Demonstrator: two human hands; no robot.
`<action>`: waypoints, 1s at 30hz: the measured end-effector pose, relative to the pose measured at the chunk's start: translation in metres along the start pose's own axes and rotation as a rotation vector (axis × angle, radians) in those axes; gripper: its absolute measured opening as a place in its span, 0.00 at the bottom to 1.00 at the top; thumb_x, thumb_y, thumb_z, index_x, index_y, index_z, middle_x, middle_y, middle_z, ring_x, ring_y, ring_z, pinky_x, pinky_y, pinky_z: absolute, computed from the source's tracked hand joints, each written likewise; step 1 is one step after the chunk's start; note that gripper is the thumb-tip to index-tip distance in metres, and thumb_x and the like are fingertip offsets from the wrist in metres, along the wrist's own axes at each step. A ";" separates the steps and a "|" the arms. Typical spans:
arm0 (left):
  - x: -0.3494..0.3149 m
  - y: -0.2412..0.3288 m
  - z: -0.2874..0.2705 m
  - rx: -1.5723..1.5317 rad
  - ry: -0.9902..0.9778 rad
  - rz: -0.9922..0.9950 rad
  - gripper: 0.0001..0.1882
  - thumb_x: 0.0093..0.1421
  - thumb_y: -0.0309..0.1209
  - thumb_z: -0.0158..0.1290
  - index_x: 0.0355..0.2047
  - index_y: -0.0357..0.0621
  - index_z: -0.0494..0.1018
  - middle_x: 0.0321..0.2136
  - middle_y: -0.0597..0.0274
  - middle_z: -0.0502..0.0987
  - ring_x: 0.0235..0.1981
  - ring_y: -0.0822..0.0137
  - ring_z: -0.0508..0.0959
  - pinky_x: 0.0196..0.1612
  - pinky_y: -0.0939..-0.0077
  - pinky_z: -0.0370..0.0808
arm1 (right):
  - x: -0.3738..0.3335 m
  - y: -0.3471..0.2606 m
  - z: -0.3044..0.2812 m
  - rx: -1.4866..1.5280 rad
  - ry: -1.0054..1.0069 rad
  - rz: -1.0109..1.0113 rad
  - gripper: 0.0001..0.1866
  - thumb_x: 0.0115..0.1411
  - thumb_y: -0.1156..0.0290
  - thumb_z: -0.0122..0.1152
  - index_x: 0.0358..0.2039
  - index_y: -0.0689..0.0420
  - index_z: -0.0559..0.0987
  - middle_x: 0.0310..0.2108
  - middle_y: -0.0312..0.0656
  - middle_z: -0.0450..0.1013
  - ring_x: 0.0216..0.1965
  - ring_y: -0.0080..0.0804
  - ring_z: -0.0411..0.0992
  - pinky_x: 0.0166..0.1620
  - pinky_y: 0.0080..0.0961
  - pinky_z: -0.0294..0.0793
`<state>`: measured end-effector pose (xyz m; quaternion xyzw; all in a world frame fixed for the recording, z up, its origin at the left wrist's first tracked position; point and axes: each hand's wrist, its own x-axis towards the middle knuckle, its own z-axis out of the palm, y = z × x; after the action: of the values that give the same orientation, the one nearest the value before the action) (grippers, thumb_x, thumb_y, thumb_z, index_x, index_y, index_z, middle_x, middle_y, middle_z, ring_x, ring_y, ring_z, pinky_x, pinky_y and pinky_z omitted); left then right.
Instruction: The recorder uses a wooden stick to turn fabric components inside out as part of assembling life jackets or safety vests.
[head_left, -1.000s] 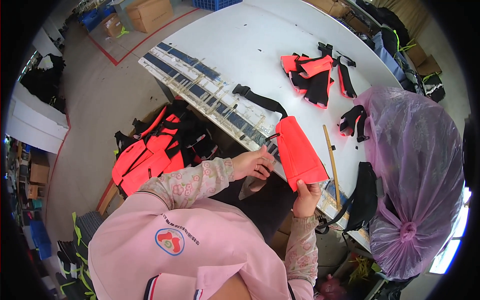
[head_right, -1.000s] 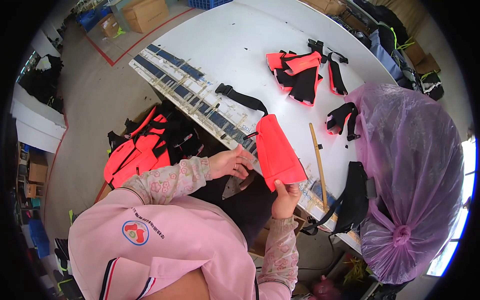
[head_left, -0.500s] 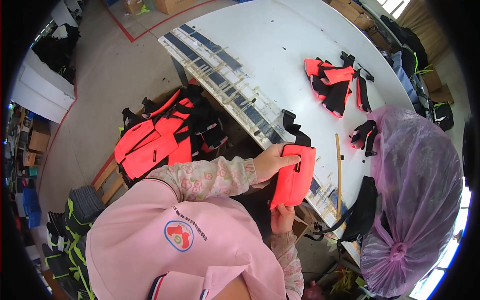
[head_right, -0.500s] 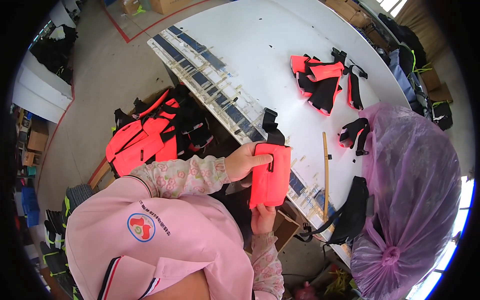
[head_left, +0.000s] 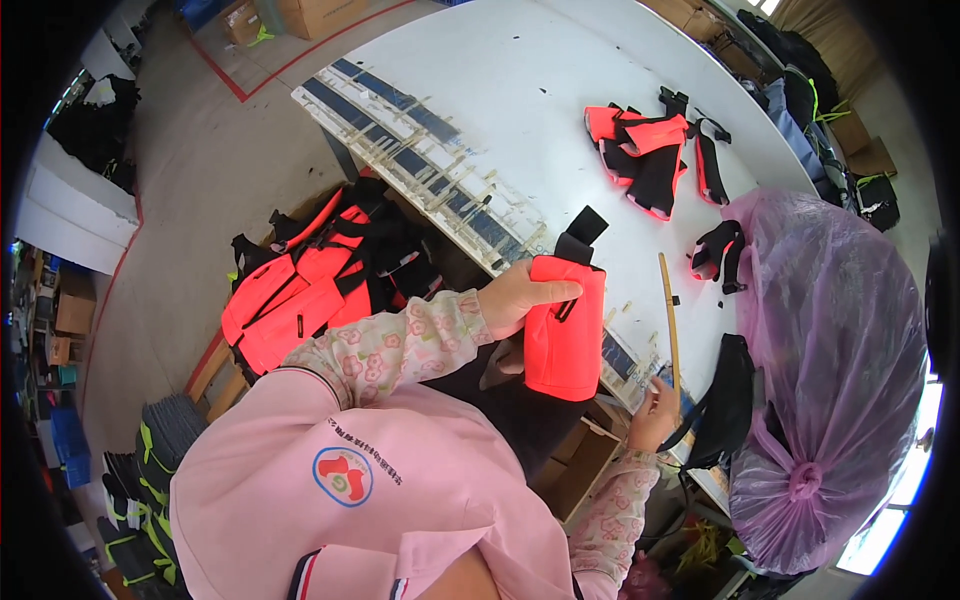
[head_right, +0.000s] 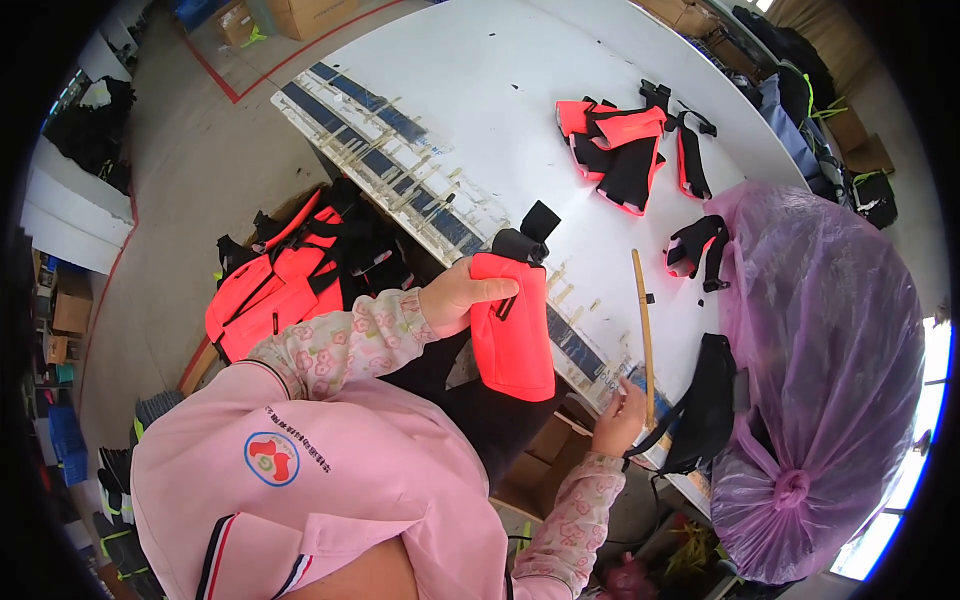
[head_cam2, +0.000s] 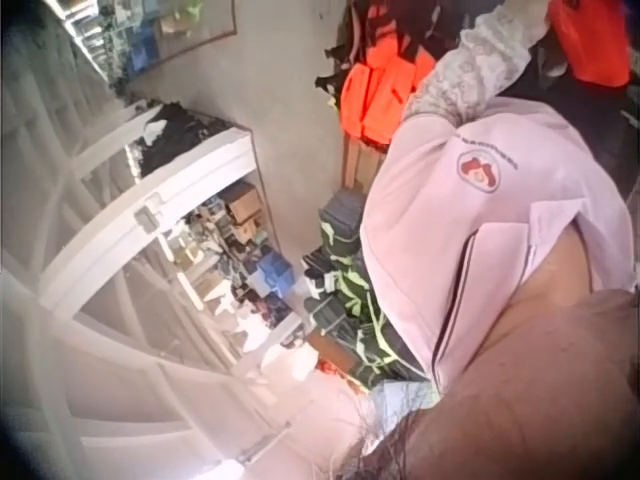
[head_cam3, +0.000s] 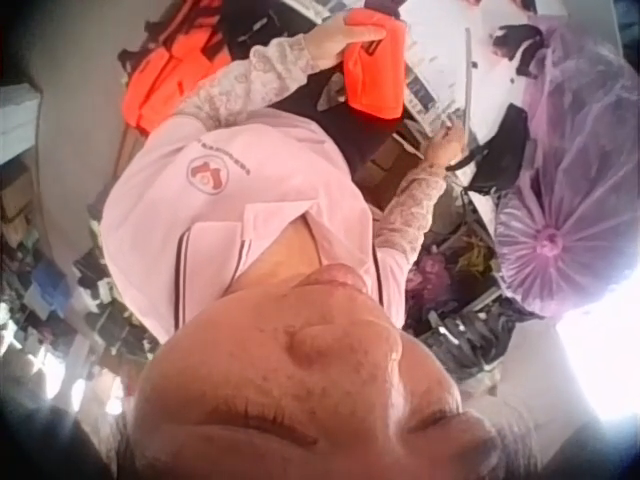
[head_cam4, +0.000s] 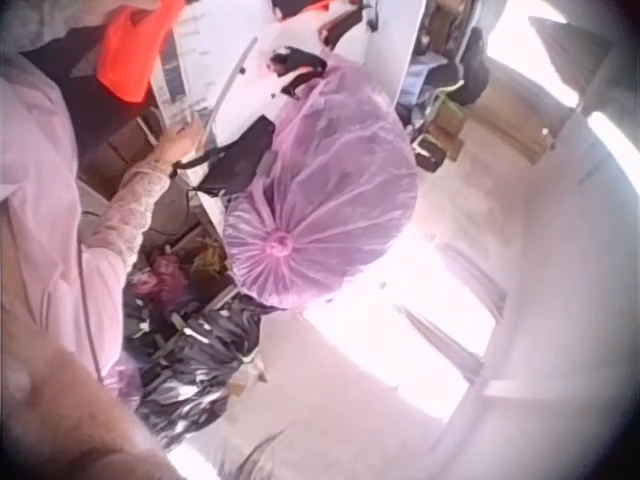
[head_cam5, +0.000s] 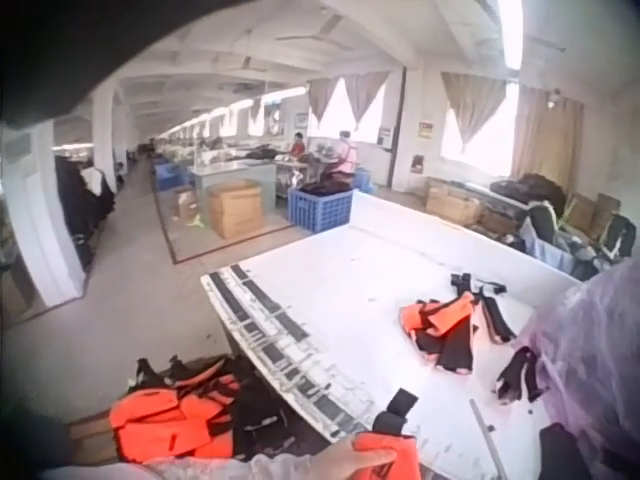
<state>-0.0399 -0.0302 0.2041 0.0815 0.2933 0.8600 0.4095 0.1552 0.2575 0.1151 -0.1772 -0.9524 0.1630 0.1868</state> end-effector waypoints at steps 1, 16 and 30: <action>0.001 0.001 0.000 0.026 0.029 0.003 0.16 0.55 0.27 0.57 0.44 0.39 0.71 0.40 0.60 0.76 0.42 0.68 0.76 0.48 0.70 0.72 | 0.008 0.016 -0.009 -0.273 0.170 -0.082 0.19 0.52 0.74 0.59 0.47 0.54 0.73 0.38 0.44 0.71 0.35 0.41 0.71 0.41 0.35 0.71; 0.020 0.044 -0.026 -0.118 0.051 0.180 0.19 0.61 0.39 0.49 0.48 0.40 0.68 0.45 0.53 0.74 0.46 0.60 0.74 0.52 0.61 0.71 | 0.023 0.048 -0.024 -0.293 -0.056 0.069 0.04 0.57 0.74 0.50 0.33 0.58 0.68 0.29 0.47 0.70 0.34 0.50 0.70 0.35 0.42 0.70; 0.039 0.060 -0.057 -0.172 0.164 0.350 0.19 0.60 0.40 0.51 0.46 0.39 0.69 0.44 0.55 0.74 0.46 0.61 0.74 0.52 0.62 0.69 | -0.077 0.005 -0.061 0.660 -0.225 0.319 0.13 0.64 0.66 0.49 0.27 0.62 0.75 0.15 0.31 0.64 0.18 0.15 0.61 0.23 0.15 0.59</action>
<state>-0.1261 -0.0555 0.1884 0.0255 0.2327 0.9436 0.2341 0.2481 0.2459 0.1441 -0.2344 -0.8237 0.5065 0.1004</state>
